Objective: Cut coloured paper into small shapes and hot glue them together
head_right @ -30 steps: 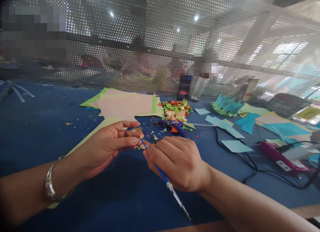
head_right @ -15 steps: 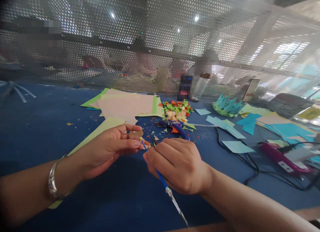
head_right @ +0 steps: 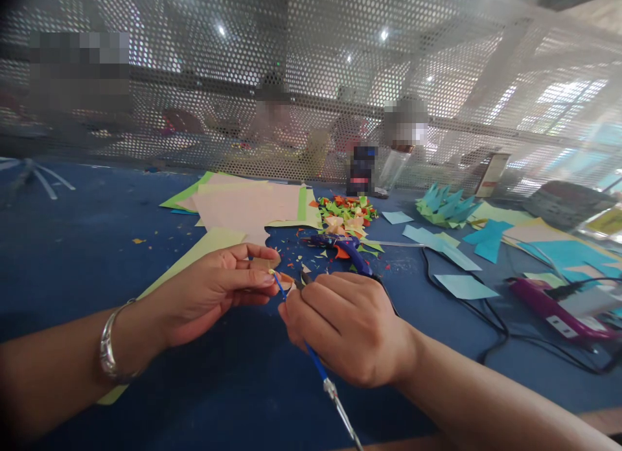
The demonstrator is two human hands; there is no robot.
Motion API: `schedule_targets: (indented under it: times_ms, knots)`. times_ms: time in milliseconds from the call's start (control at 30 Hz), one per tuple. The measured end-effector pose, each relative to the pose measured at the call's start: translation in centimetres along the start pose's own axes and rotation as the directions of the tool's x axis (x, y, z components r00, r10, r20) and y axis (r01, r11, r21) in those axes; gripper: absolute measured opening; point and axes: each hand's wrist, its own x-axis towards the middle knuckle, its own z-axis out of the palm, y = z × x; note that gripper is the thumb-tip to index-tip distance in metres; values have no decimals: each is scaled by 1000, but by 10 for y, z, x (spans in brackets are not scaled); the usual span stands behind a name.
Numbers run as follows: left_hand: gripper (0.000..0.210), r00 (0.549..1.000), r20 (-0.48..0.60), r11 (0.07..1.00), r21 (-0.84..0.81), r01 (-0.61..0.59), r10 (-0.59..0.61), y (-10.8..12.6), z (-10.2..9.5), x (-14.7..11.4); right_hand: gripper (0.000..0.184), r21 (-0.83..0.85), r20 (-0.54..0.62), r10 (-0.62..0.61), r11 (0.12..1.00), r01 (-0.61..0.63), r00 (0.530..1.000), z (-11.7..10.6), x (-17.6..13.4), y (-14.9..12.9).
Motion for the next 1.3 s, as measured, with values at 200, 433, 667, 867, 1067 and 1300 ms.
schedule_targets:
  times_ms: [200,433,667,867,1067,1300]
  knots:
    - [34,999,-41,1000,23,-16,17,2,1,1,17,-14,-8,8,1000,-8,1000,1,-2,0]
    - [31,995,-42,989,114,-90,95,0,1,-1,19,-16,-6,14,1000,-15,1000,2,0,0]
    - [24,974,-67,963,180,-201,216,0,3,0,23,-13,-16,125,992,-126,992,-2,1,2]
    - [18,959,-80,938,246,-245,272,-3,3,0,35,-308,263,545,829,-467,796,-1,-12,24]
    - [19,978,-32,962,187,-199,208,-2,5,-1,31,-473,491,714,700,-535,500,6,-8,35]
    - [26,976,-41,964,168,-206,216,-2,5,-2,24,-57,330,644,744,-666,690,13,-6,26]
